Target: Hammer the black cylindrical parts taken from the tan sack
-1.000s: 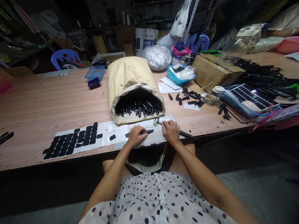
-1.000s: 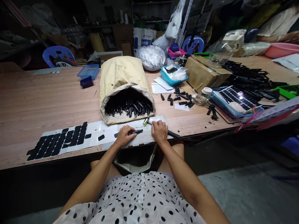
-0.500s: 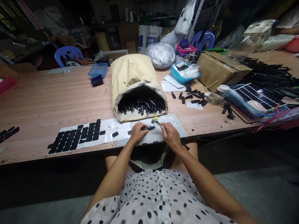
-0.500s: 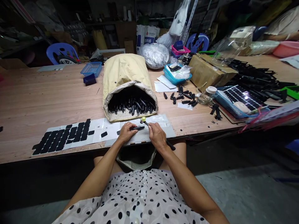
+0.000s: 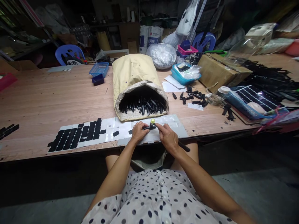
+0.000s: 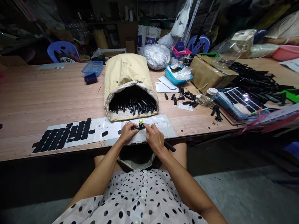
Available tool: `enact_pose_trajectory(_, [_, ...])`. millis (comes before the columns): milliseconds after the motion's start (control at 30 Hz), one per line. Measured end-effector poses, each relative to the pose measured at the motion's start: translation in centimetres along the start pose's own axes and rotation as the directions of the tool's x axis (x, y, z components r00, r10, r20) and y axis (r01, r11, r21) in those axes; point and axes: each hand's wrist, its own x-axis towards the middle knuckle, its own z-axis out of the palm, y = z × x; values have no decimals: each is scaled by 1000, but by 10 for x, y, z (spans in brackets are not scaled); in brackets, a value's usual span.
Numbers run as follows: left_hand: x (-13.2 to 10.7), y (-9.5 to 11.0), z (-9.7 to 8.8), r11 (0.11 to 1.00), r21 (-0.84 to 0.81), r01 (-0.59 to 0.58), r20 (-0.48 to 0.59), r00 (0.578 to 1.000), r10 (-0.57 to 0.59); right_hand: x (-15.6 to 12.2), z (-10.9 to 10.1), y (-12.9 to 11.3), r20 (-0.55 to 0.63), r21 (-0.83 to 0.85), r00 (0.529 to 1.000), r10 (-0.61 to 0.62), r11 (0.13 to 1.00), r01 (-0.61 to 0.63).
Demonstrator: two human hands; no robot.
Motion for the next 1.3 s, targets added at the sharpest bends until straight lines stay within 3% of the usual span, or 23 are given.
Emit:
enact_pose_trajectory(133, [0,0,0,1000,1,6,-4,1000,-6,0,1,-6,-58,3,998,-34,999,34])
enact_pose_trajectory(333, [0,3,-3,1000,10,16,18,1000,-16,-2,8,-12,34,-21,997,-69,997,69])
enact_pose_trajectory(500, [-1,7,-3,1000,-5,23,-7,1000,-23,13,8,14,-110,-25,994,15,1000,-18])
enact_pose_trajectory(600, [-3,8,-3,1000,10,16,-8,1000,-16,26,11,37,-131,-50,991,39,998,-46])
enact_pose_trajectory(733, [-2,5,-2,1000,12,13,5,1000,-13,34,24,59,-146,-92,989,5,996,-19])
enact_pose_trajectory(867, [2,1,-4,1000,-16,-14,-3,1000,14,33,38,65,-170,-115,985,-39,993,20])
enact_pose_trajectory(967, [-13,2,-5,991,-106,-85,-33,996,82,31,44,65,-189,-130,981,-50,991,25])
enact_pose_trajectory(1033, [-39,5,-2,970,-191,-152,-25,988,150,30,47,64,-195,-143,979,-52,989,24])
enact_pose_trajectory(1100, [-71,4,6,942,-263,-211,91,966,242,30,48,64,-205,-156,978,-50,988,18])
enact_pose_trajectory(1167, [-99,-2,21,935,-293,-199,293,912,286,29,49,63,-209,-169,977,-52,985,17])
enact_pose_trajectory(1233, [-114,-16,39,966,-253,-49,459,873,164,29,49,62,-206,-178,977,-55,984,17])
enact_pose_trajectory(1300, [-114,-34,57,970,-154,186,525,848,-79,28,48,61,-202,-185,978,-53,983,15])
